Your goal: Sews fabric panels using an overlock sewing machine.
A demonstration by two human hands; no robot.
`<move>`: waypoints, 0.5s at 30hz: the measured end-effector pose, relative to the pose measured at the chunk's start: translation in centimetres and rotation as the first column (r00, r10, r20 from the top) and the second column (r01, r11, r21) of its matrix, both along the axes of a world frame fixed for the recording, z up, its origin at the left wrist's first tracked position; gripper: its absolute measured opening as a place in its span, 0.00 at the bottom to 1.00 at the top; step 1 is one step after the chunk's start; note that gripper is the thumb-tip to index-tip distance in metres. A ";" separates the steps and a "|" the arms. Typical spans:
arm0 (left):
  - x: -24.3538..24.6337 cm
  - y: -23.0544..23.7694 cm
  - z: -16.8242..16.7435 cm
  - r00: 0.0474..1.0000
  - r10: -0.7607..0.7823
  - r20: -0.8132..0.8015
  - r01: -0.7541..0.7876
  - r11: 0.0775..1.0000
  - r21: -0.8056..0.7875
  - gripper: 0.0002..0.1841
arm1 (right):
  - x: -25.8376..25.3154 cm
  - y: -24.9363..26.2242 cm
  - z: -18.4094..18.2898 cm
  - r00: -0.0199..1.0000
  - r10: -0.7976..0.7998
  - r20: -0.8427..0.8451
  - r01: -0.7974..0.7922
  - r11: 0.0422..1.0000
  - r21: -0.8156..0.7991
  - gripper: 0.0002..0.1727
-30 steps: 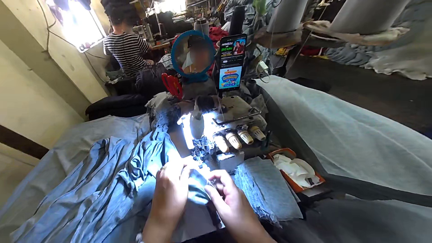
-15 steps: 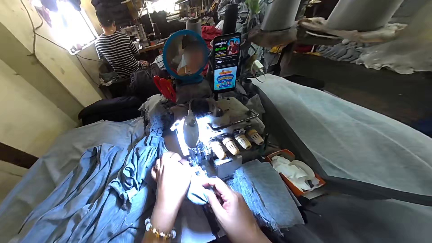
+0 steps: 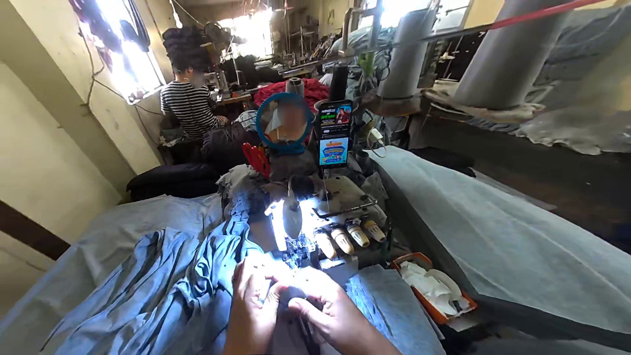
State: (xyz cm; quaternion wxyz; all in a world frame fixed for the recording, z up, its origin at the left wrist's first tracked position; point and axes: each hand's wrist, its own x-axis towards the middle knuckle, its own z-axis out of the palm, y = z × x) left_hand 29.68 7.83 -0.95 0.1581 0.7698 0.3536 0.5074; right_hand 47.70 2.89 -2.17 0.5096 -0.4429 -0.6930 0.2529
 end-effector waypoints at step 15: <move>-2.6 1.1 4.1 0.780 -0.490 -0.391 0.464 0.870 -0.165 0.08 | -0.7 1.3 2.0 0.960 -0.018 -0.279 -0.007 0.996 -0.088 0.10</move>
